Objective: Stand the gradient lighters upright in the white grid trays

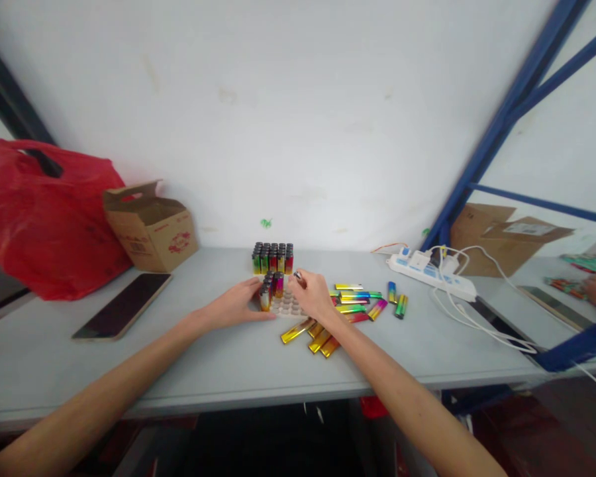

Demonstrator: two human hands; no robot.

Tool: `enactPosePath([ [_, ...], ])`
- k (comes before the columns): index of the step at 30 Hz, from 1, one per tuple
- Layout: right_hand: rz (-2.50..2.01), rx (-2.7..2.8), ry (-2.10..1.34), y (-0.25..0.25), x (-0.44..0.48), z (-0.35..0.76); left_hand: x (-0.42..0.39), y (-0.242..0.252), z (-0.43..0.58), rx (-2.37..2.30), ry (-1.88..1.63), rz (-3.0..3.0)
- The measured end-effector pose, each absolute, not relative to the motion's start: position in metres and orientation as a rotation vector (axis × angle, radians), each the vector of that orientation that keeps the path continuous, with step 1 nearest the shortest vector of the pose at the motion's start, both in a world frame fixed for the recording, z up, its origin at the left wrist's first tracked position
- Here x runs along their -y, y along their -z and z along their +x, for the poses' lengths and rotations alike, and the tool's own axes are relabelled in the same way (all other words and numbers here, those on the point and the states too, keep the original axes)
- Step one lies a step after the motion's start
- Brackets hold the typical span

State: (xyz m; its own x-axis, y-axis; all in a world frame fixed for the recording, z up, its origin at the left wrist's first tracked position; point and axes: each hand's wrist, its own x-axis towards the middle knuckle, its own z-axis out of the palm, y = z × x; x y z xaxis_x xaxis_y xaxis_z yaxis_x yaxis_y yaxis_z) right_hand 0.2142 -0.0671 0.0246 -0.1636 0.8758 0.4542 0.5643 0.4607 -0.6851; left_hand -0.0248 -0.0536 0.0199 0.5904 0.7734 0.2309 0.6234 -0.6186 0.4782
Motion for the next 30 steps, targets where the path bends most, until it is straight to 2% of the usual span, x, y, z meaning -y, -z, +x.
enactPosePath([
  [9, -1.054, 2.156, -0.368, -0.033, 0.071, 0.221, 0.056, -0.023, -0.024, -1.130, -0.588, 2.482],
  [18, -1.111, 2.123, -0.552, -0.024, 0.066, 0.220, 0.054, -0.020, -0.024, -1.138, -0.588, 2.497],
  [25, -1.281, 2.331, -0.164, -0.018, 0.066, 0.210, 0.052, -0.019, -0.025, -1.091, -0.610, 2.493],
  [30, -1.343, 2.393, -0.184, -0.029, 0.067, 0.214, 0.053, -0.020, -0.024, -1.114, -0.634, 2.496],
])
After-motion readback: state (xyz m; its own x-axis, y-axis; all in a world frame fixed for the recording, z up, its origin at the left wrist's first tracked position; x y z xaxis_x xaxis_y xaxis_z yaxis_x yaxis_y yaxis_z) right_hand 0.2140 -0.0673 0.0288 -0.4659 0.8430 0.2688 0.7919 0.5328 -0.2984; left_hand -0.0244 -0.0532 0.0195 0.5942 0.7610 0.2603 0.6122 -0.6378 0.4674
